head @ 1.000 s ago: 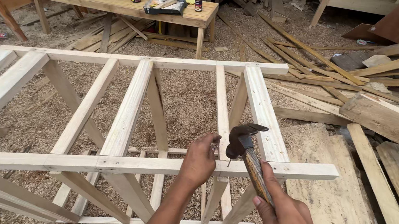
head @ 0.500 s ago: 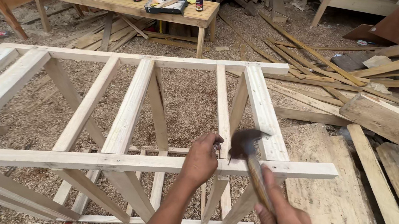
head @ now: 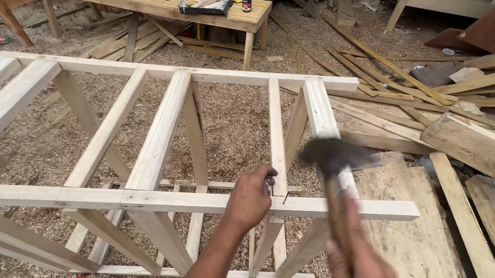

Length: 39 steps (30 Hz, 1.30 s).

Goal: The person hammers nails into a light-colored wooden frame using a claw hammer. They hold each nail with the left hand and strike with the right, working along the top edge of the frame in a workshop setting.

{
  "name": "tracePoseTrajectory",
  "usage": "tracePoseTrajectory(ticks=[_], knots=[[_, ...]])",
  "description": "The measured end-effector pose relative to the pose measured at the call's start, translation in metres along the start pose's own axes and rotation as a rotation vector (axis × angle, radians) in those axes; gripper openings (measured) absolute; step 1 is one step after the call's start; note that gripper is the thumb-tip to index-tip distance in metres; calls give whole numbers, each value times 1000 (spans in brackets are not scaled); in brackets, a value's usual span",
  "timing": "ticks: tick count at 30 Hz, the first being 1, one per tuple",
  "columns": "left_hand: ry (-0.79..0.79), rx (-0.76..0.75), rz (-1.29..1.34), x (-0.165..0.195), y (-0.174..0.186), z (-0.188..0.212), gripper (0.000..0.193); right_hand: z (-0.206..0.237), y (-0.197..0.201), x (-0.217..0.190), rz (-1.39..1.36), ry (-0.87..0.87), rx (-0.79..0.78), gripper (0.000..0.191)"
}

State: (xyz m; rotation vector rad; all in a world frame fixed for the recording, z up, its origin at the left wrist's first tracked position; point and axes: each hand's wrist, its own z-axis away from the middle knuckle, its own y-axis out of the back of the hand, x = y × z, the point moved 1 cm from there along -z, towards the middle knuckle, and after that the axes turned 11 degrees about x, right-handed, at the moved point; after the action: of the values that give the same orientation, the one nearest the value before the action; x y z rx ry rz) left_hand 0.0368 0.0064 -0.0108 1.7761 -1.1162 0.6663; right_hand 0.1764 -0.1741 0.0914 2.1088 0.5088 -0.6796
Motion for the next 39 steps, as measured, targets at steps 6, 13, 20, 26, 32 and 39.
tracePoseTrajectory(ticks=[6,13,20,26,32,39], knots=[[-52,24,-42,4,2,3,28,1,-11,23,241,-728,-458,68],[-58,14,-85,6,3,5,30,-4,8,-1,140,-468,-219,70],[-20,16,-90,9,7,3,27,0,-14,30,98,-305,-300,73],[-10,-7,-104,12,6,4,28,-6,21,5,123,-532,-269,66],[0,-6,-88,10,6,4,27,9,3,4,0,-9,59,66],[69,-50,-157,17,10,7,32,10,-14,28,93,-671,-351,69]])
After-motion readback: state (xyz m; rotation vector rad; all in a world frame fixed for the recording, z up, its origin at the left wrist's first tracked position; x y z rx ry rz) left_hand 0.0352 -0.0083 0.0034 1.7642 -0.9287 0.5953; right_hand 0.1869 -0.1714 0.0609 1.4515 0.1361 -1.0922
